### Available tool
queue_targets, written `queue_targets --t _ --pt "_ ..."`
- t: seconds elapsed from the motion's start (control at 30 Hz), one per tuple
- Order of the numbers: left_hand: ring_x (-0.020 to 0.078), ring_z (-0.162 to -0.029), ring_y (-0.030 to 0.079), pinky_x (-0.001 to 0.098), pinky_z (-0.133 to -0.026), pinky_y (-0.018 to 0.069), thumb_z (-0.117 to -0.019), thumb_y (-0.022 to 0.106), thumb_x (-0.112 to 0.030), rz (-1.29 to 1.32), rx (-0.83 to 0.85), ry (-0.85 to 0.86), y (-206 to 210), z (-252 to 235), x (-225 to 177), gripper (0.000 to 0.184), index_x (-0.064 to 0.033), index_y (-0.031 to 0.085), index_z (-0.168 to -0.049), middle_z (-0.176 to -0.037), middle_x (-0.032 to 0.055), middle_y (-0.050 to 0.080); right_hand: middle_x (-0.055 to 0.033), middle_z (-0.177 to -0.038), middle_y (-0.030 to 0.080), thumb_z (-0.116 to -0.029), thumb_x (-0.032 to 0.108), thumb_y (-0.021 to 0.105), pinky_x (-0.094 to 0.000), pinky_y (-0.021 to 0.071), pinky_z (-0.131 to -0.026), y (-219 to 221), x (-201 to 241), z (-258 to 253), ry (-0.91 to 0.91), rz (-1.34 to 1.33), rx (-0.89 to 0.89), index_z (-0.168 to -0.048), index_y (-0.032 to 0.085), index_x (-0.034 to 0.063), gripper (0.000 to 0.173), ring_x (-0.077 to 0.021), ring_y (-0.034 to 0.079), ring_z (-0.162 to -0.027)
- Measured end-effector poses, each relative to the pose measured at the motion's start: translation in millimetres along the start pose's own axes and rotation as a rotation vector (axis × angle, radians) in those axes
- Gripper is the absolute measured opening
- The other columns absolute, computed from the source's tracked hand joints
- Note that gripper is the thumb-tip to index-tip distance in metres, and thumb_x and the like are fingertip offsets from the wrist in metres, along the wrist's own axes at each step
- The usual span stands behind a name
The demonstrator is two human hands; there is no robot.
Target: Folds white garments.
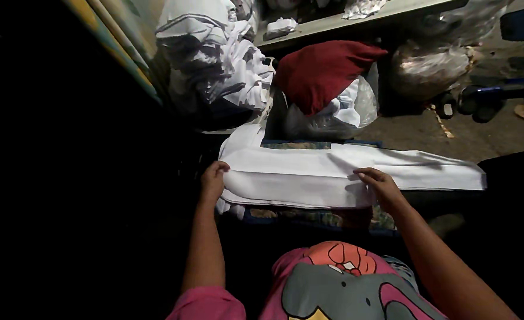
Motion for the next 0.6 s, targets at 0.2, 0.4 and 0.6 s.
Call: queue_targets --t 0.2,0.4,0.6 --pt "0.0370 -0.126 0.057 0.0572 -0.104 0.0462 -0.0929 0.073 -0.005 -0.088 0.066 -0.004 -0.5 -1.5 -2.5 0.032 -0.0026 0.067 -0.125 -0.137 0.0211 0.059 -0.0243 -0.140 0.056 -0.0930 0.000 0.065 -0.0502 0.0529 -0.097 0.1 10.6 -5.2 0.014 0.254 -0.020 -0.140 0.058 0.0050 0.048 -0.0346 0.060 -0.121" --pt "0.0370 -0.129 0.055 0.0574 -0.104 0.0473 -0.0896 0.076 -0.004 -0.113 0.083 0.037 -8.9 -1.4 -6.9 0.041 -0.0031 0.066 -0.129 -0.141 0.0209 0.057 -0.0284 -0.137 0.054 -0.0889 0.004 0.072 -0.0525 0.0511 -0.097 1.2 10.2 -6.6 0.036 0.384 -0.052 -0.142 0.055 0.0020 0.056 -0.0392 0.057 -0.121" --pt "0.0365 -0.124 0.059 0.0546 -0.099 0.0519 -0.0867 0.079 -0.004 -0.075 0.065 0.091 -30.6 -4.6 -21.0 0.051 -0.0051 0.064 -0.135 -0.146 0.0207 0.053 -0.0275 -0.140 0.053 -0.0892 0.002 0.071 -0.0516 0.0551 -0.089 -10.1 43.9 -5.7 -0.059 0.312 -0.051 -0.145 0.053 0.0046 0.059 -0.0362 0.062 -0.111"
Point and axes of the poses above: each hand's wrist, its own z-axis away from the middle knuckle, its own y-axis out of the palm, x = y × z, the point moved 8 cm from there along -z, towards the middle knuckle
